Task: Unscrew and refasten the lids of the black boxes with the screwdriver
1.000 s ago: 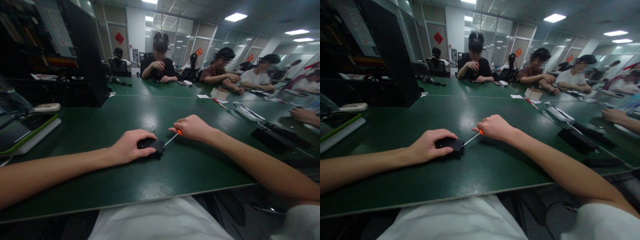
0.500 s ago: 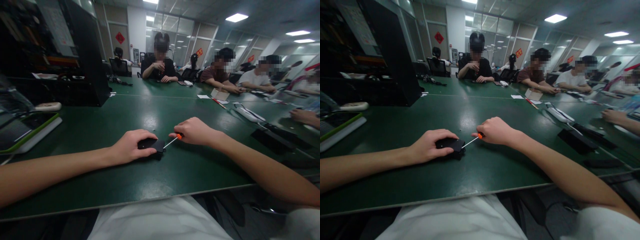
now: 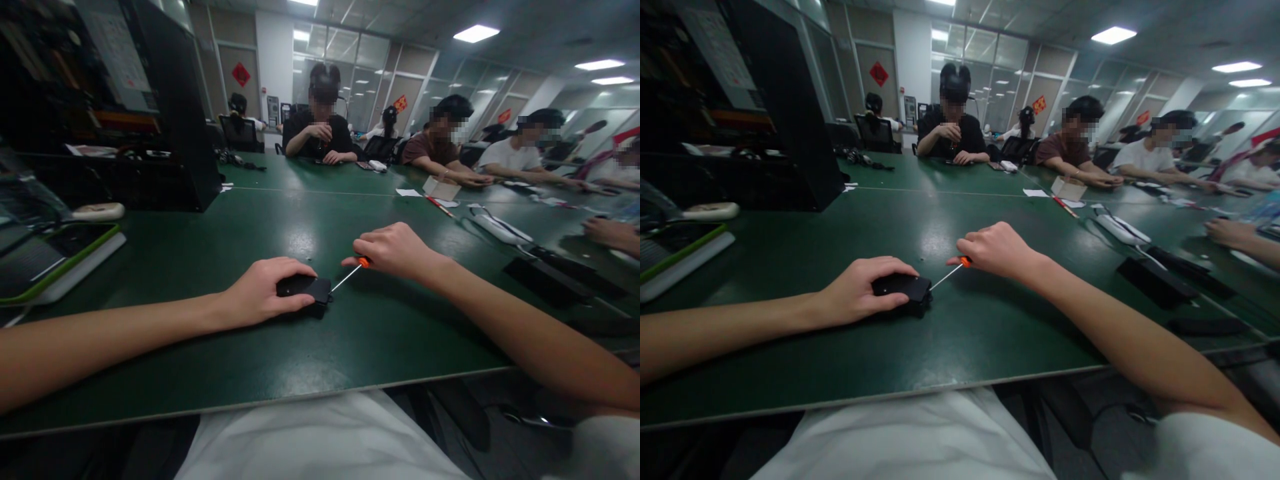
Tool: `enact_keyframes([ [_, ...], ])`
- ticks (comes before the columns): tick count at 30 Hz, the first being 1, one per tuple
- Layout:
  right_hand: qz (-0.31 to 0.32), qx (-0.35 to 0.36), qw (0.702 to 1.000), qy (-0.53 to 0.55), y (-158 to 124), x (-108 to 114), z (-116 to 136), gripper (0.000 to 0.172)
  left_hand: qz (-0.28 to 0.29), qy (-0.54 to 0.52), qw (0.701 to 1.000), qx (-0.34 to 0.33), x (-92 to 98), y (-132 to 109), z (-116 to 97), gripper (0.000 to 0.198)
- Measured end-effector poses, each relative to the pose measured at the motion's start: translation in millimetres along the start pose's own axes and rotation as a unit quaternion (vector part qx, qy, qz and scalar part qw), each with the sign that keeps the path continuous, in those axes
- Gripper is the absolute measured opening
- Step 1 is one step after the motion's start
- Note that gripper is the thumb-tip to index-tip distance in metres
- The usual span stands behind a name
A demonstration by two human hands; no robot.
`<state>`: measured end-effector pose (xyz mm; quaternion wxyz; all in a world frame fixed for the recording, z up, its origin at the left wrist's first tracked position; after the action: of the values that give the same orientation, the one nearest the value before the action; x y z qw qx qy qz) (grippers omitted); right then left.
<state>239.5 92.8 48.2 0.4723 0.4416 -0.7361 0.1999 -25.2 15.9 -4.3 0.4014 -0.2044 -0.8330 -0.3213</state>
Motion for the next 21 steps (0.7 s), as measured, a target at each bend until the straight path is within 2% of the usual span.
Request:
enact_keyframes([
  [3, -0.009, -0.005, 1.0, -0.02, -1.0, 2.1, -5.8, 0.061, 0.003, -0.001, 1.0, 0.001, 0.4, 0.5, -1.4, 0.033],
  [7, 0.044, -0.041, 0.998, -0.033, 1.8, -6.1, -9.5, 0.05, 0.003, 0.003, 1.0, 0.004, 0.8, 0.2, -1.8, 0.033],
  [10, 0.062, -0.038, 0.997, 0.016, 4.2, -12.5, -5.6, 0.048, 0.0, 0.004, 1.0, 0.001, 0.4, -0.4, -1.0, 0.034],
  [14, 0.045, -0.007, 0.996, 0.073, 5.3, -17.8, 0.7, 0.052, 0.0, -0.003, 1.0, -0.002, -0.2, -0.7, -0.4, 0.033],
  [21, 0.012, 0.005, 0.998, 0.067, 4.8, -25.7, -10.2, 0.055, 0.004, -0.005, 1.0, -0.001, 0.2, -0.7, -1.3, 0.033],
])
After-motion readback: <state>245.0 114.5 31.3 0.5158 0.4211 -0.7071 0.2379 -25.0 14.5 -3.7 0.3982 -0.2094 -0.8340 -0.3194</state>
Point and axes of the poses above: each hand's wrist, its own y-axis towards the middle knuckle, its own x-axis out of the back of the hand, z = x × y, the point moved 1 cm from there along y, towards the middle knuckle, and after that the axes turned 3 degrees about z, right-handed, at the moved point
